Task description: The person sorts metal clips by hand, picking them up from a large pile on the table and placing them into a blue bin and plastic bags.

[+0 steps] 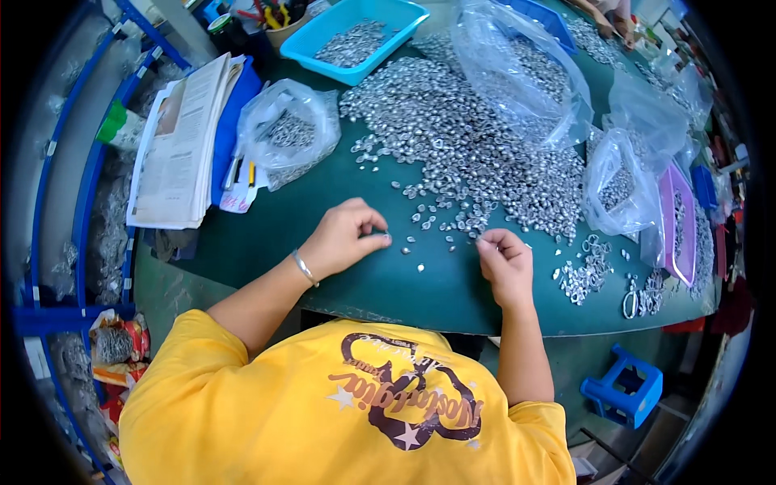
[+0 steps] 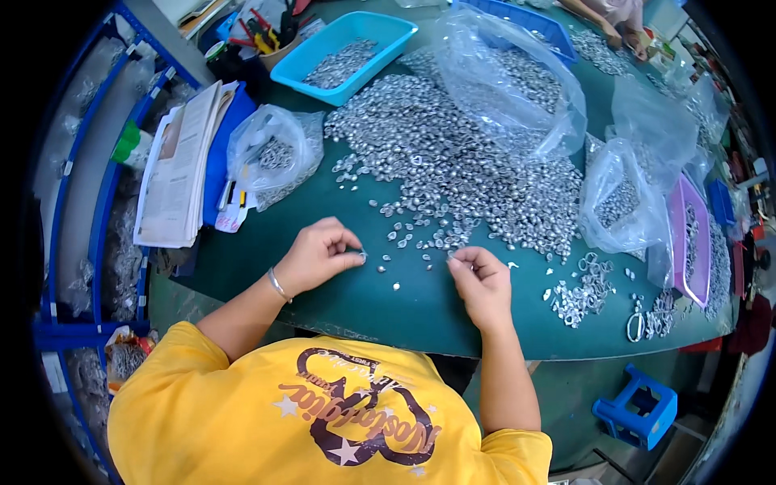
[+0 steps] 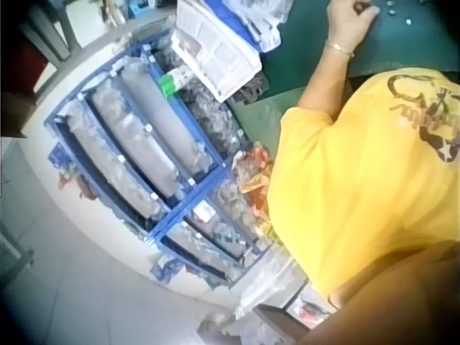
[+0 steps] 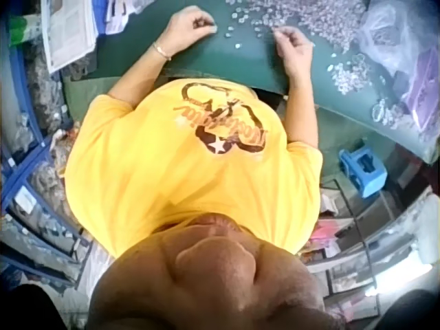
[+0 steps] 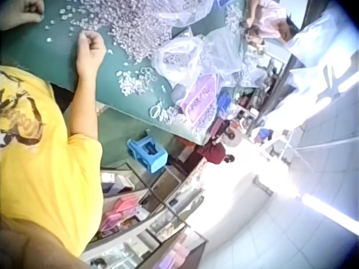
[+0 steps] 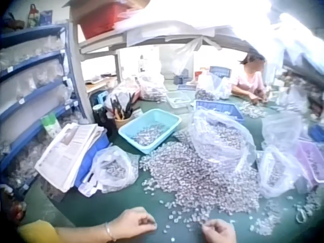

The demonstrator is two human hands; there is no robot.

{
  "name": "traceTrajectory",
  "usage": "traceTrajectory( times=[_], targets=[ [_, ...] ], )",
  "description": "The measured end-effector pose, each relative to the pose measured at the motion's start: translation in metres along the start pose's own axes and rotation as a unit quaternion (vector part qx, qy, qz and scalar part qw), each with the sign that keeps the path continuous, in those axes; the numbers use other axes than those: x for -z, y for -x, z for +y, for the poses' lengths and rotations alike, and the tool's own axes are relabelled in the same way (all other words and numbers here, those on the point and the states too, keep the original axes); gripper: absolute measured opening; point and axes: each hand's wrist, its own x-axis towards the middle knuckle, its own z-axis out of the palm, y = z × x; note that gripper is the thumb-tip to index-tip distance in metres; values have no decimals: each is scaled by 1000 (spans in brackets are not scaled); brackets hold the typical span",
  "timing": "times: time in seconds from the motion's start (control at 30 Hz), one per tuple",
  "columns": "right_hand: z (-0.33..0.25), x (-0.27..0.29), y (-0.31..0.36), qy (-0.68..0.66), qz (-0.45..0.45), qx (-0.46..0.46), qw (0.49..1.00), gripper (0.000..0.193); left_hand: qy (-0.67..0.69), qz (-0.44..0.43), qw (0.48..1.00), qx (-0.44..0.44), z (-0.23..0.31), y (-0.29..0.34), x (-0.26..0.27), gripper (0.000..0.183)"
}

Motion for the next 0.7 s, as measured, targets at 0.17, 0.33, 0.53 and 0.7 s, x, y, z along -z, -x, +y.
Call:
traceTrajectory(
  times=[0.17, 0.33, 0.53, 0.7],
  targets=[
    [-15, 28, -1, -233, -26, -41, 971, 7, -33, 9, 999, -13, 0, 2, -11, 15],
    [-10, 14, -15, 420, 83, 208, 880, 14, 251, -48, 960, 113, 5, -10, -16, 15],
    [-18, 9, -38, 562, 130, 245, 779, 10, 625, -72, 743, 228, 11, -9, -11, 6],
    [-15, 19, -51, 535, 107, 283, 789, 7, 509, -97, 829, 209, 13, -30, -20, 1]
  ],
)
